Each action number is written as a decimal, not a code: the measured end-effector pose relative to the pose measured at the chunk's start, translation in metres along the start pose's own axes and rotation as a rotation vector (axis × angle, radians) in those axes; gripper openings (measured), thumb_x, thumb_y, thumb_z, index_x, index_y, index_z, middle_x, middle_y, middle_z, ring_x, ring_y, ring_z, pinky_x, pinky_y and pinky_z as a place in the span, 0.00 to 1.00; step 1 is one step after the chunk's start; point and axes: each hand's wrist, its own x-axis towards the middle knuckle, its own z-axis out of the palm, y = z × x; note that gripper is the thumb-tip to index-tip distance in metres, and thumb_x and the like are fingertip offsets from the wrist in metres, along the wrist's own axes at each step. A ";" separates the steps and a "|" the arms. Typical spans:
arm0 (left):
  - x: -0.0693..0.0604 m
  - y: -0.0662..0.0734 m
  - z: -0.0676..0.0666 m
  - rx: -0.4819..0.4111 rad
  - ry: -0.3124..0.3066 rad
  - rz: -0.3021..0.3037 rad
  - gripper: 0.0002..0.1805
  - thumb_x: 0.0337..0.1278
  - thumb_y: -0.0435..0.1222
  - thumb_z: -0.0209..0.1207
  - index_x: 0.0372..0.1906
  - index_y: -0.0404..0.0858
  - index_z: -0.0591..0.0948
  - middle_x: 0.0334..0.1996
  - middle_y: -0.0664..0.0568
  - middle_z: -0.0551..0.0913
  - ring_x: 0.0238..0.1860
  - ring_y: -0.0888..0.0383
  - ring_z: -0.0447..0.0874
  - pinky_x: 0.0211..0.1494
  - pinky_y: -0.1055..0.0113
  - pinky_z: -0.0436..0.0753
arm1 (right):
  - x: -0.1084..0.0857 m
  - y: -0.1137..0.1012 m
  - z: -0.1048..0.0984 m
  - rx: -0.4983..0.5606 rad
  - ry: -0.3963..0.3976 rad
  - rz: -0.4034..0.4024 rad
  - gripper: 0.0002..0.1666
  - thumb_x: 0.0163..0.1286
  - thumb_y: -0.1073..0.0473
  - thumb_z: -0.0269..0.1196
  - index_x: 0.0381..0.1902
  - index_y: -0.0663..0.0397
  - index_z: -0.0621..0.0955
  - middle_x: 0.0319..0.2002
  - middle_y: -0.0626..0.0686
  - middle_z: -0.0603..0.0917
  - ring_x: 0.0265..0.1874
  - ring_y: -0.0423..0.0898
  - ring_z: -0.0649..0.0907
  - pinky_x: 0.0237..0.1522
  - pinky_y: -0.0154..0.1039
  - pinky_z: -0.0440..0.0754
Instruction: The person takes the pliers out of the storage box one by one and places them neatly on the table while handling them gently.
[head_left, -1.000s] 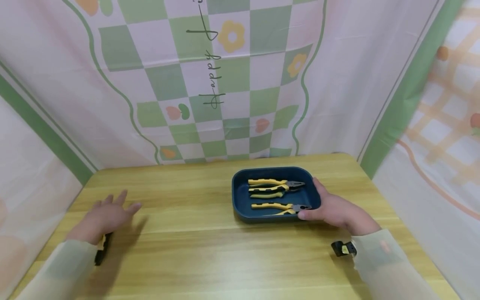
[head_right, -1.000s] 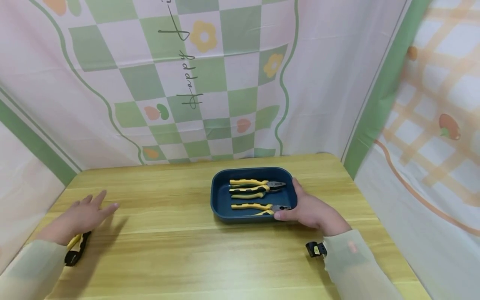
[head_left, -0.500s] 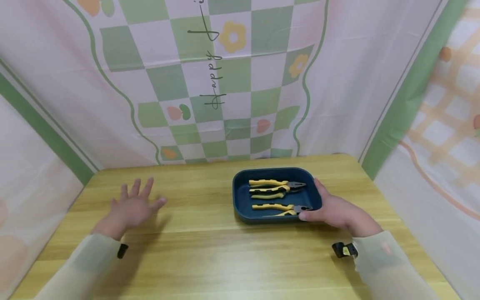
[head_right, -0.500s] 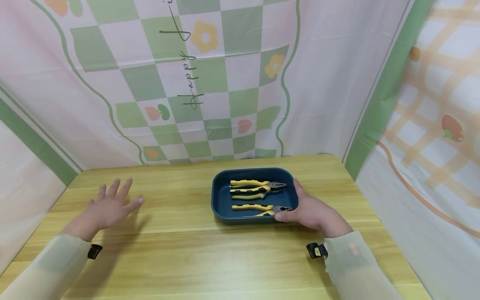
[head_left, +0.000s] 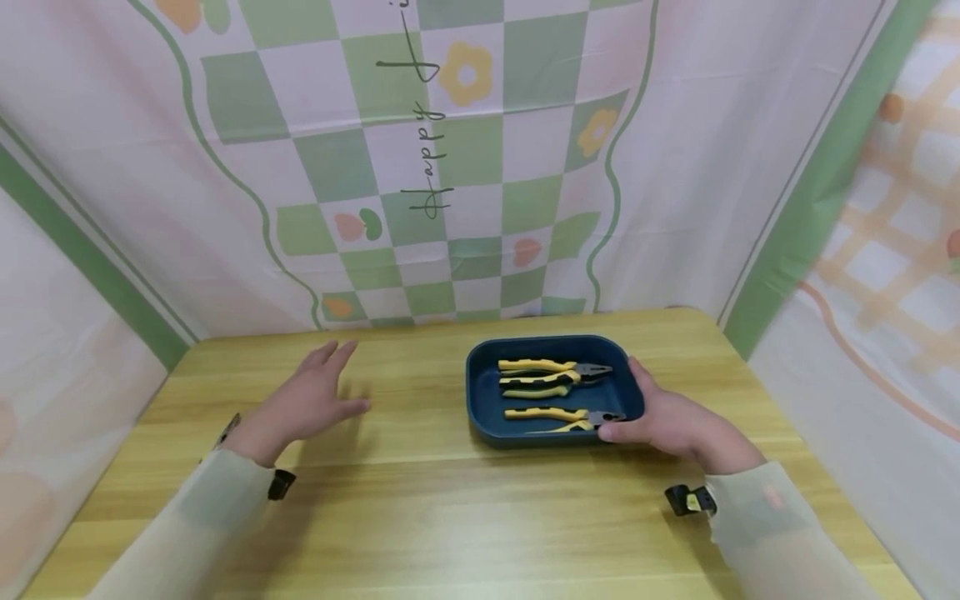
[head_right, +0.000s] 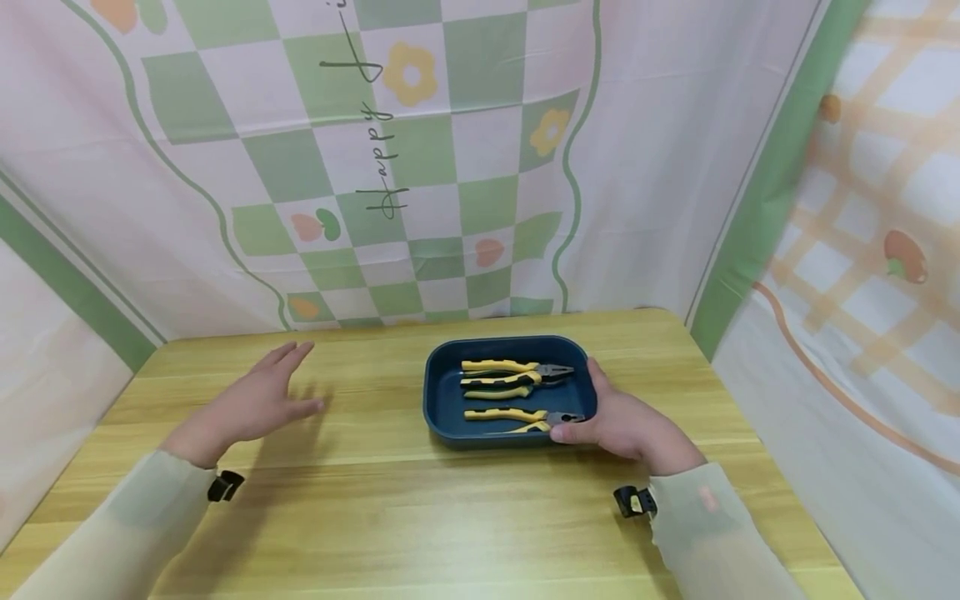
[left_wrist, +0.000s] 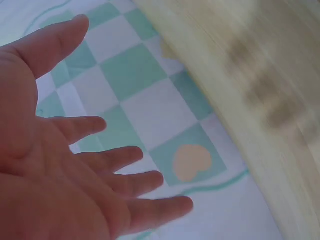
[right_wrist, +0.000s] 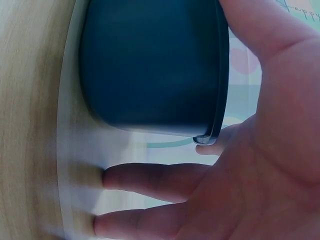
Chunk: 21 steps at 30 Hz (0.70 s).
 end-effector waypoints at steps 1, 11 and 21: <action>0.003 0.003 0.001 -0.002 0.011 0.014 0.54 0.61 0.52 0.66 0.79 0.36 0.48 0.75 0.29 0.46 0.73 0.30 0.47 0.67 0.34 0.58 | 0.000 0.000 0.000 -0.001 0.001 0.001 0.79 0.57 0.34 0.72 0.77 0.58 0.28 0.71 0.80 0.48 0.65 0.77 0.61 0.62 0.70 0.60; 0.033 0.042 0.000 -0.019 0.078 0.087 0.47 0.58 0.48 0.68 0.76 0.35 0.59 0.71 0.37 0.65 0.69 0.38 0.63 0.67 0.44 0.65 | 0.000 0.003 0.001 0.005 0.006 0.017 0.80 0.56 0.34 0.73 0.77 0.56 0.28 0.71 0.80 0.48 0.65 0.78 0.60 0.61 0.71 0.60; 0.060 0.081 -0.006 -0.249 -0.044 0.097 0.50 0.53 0.57 0.70 0.77 0.44 0.61 0.70 0.49 0.68 0.67 0.48 0.69 0.65 0.48 0.70 | 0.000 0.002 0.000 0.007 0.000 -0.005 0.79 0.57 0.35 0.72 0.77 0.57 0.28 0.72 0.80 0.47 0.65 0.77 0.60 0.61 0.70 0.60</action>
